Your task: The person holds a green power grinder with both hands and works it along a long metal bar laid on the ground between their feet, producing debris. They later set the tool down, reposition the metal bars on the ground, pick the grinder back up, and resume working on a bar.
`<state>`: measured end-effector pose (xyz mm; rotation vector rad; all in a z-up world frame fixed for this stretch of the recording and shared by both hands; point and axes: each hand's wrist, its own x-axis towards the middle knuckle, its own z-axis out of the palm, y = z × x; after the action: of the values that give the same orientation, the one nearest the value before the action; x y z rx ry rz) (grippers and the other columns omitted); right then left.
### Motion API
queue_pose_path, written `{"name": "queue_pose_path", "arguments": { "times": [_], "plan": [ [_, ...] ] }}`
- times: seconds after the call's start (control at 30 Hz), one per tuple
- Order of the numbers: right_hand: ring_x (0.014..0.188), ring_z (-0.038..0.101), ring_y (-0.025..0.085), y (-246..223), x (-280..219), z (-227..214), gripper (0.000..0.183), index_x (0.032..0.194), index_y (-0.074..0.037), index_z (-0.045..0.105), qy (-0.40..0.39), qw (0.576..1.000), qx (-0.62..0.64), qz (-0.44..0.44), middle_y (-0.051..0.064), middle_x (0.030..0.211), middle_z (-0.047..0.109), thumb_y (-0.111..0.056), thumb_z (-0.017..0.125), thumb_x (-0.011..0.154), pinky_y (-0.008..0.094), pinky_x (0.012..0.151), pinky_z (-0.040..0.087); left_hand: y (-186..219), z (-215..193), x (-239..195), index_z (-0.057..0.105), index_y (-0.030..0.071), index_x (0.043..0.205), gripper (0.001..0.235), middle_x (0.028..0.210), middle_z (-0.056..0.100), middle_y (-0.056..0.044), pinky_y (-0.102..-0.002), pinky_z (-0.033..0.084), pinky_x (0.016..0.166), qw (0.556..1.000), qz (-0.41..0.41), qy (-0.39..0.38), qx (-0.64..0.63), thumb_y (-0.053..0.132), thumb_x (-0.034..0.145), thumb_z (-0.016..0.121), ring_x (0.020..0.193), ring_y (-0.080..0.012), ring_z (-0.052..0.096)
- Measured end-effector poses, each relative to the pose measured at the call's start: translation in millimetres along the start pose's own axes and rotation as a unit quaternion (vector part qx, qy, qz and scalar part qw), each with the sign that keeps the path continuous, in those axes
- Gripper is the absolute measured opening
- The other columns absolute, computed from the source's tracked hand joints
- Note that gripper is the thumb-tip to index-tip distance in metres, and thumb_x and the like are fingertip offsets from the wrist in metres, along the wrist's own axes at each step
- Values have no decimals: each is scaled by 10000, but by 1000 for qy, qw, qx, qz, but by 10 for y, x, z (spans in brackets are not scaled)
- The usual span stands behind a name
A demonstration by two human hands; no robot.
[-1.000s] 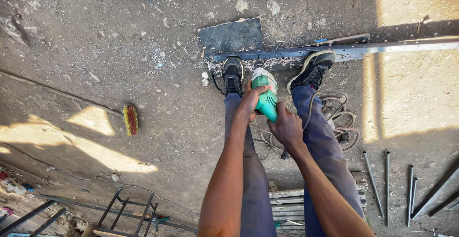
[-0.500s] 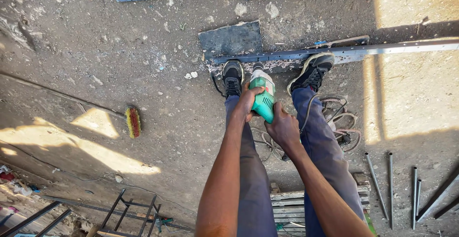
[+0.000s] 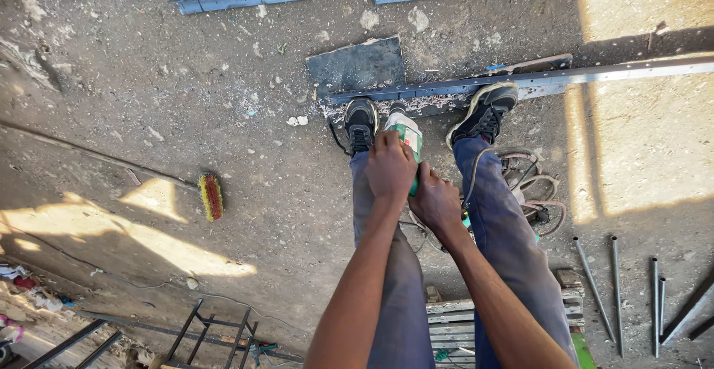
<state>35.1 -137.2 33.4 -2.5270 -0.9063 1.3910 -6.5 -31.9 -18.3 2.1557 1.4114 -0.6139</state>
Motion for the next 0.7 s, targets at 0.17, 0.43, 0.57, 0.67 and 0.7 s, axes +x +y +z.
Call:
{"name": "queue_pose_path", "arguments": {
  "times": [0.17,0.43,0.57,0.67,0.7],
  "plan": [
    [656,718,469,197,-14,269,402,1081,-136,483,22,996,-68,-45,134,823,679,-306,621,744,595,568,587,-125,80,-65,664,143,1114,244,1213,654,-84,-538,658,598,995,92,10,35,183,881,601,1011,-370,705],
    [635,734,367,354,-60,460,251,975,-140,536,47,984,-118,-128,66,809,630,-271,599,771,482,533,606,-431,256,-39,673,178,1003,175,1234,656,-69,-547,652,613,976,209,-46,28,173,870,560,1144,-373,652],
    [585,722,320,362,-158,307,208,939,-152,524,68,976,-152,-137,32,786,609,-252,582,765,449,506,590,-345,219,-153,650,233,986,145,1121,635,0,-505,658,651,977,213,-18,-7,209,869,568,1172,-310,653],
    [562,715,303,352,13,277,166,908,-139,524,98,969,-163,-156,39,769,602,-204,580,767,426,498,590,-340,182,33,644,237,939,108,1051,644,-6,-458,657,704,973,226,17,-33,242,864,566,1136,-307,675],
    [565,711,332,374,-9,300,158,919,-106,528,98,970,-149,-164,76,781,607,-172,579,785,446,501,594,-362,204,19,637,241,932,97,1032,646,-3,-436,656,731,971,231,31,-48,262,871,565,1127,-303,679]
  ]
}}
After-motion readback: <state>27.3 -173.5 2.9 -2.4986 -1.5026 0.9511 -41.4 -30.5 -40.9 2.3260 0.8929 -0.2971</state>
